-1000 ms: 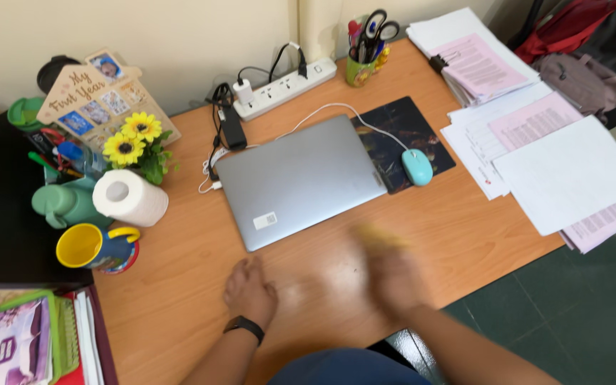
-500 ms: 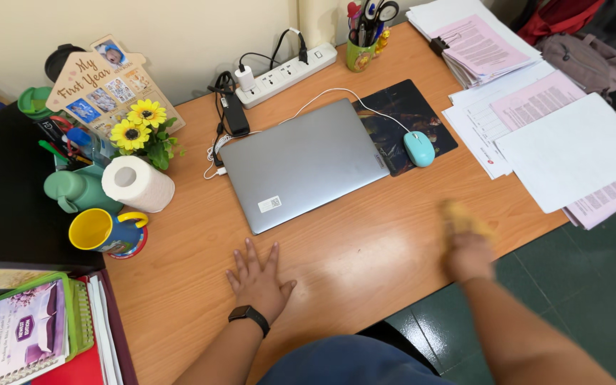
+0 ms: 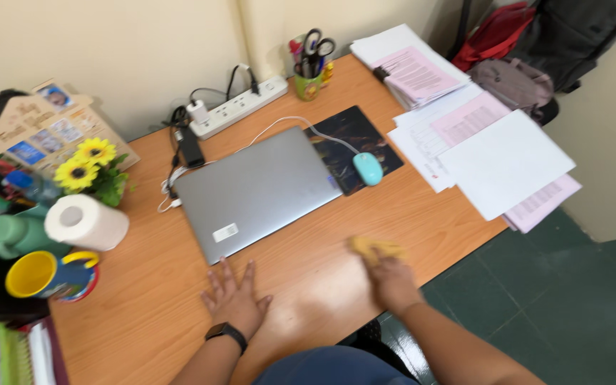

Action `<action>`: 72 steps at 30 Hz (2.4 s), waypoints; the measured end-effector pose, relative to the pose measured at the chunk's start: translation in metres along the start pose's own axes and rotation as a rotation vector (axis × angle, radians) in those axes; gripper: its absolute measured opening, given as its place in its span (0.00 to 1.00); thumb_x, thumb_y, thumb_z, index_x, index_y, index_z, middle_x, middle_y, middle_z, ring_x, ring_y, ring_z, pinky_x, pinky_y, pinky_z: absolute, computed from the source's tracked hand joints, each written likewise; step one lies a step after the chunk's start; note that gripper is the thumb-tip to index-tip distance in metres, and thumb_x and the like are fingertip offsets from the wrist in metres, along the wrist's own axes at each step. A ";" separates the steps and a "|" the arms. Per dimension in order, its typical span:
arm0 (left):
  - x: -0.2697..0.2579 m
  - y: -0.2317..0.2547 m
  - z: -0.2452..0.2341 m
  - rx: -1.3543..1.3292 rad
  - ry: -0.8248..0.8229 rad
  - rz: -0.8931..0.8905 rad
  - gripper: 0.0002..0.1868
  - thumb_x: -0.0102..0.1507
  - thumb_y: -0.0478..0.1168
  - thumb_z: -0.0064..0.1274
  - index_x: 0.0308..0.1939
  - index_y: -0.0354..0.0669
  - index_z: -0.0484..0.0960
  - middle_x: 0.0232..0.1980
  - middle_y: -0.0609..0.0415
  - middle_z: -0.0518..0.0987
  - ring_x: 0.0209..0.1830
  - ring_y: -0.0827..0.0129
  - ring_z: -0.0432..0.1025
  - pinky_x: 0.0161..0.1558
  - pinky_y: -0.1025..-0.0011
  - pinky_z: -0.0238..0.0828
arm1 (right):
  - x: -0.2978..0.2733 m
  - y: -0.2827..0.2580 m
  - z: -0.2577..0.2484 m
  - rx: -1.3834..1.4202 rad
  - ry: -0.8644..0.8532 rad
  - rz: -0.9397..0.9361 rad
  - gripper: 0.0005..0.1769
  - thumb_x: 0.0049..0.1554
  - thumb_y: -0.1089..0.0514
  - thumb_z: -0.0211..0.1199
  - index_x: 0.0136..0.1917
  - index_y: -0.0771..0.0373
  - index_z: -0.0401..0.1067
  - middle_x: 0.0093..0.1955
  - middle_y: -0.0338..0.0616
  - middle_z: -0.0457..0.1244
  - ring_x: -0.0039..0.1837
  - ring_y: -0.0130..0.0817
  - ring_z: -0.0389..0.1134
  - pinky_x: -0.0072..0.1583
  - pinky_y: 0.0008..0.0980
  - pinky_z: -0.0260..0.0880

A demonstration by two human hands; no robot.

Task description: The person wipes a wooden desk surface with a yellow cloth, then organizes stacks of paper and a laptop. They move a roll of paper towels and a pen holder to clear space, then continue wiping the desk.

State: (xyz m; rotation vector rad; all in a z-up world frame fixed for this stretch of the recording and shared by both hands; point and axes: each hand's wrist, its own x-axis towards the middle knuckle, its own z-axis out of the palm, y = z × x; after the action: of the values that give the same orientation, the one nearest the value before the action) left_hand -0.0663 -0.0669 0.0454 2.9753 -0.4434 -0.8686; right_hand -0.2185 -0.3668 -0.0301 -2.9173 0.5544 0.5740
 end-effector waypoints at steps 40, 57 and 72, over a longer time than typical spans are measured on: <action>0.025 0.227 0.020 -0.071 0.039 -0.335 0.46 0.63 0.70 0.49 0.80 0.80 0.43 0.85 0.45 0.27 0.84 0.38 0.25 0.75 0.36 0.31 | 0.207 0.522 -0.109 0.296 0.213 0.723 0.72 0.33 0.35 0.85 0.82 0.45 0.48 0.79 0.53 0.51 0.79 0.57 0.50 0.71 0.63 0.53; 0.011 0.297 0.017 -0.220 0.063 -0.450 0.46 0.63 0.69 0.50 0.80 0.80 0.42 0.85 0.45 0.24 0.84 0.41 0.25 0.77 0.38 0.28 | 0.251 0.616 -0.127 0.812 0.222 0.290 0.20 0.57 0.58 0.70 0.62 0.64 0.79 0.50 0.48 0.72 0.50 0.39 0.71 0.50 0.37 0.69; -0.005 0.331 -0.001 -1.953 0.052 0.133 0.35 0.65 0.47 0.53 0.74 0.37 0.64 0.68 0.44 0.75 0.67 0.58 0.70 0.66 0.57 0.65 | 0.287 0.334 -0.261 1.329 -0.216 -0.281 0.11 0.56 0.65 0.65 0.54 0.65 0.74 0.47 0.42 0.68 0.49 0.35 0.68 0.51 0.36 0.68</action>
State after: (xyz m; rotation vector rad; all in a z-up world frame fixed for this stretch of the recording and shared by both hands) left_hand -0.1575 -0.3831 0.0783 1.1202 0.2076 -0.5360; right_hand -0.0070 -0.8182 0.0851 -1.6011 0.2845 0.2754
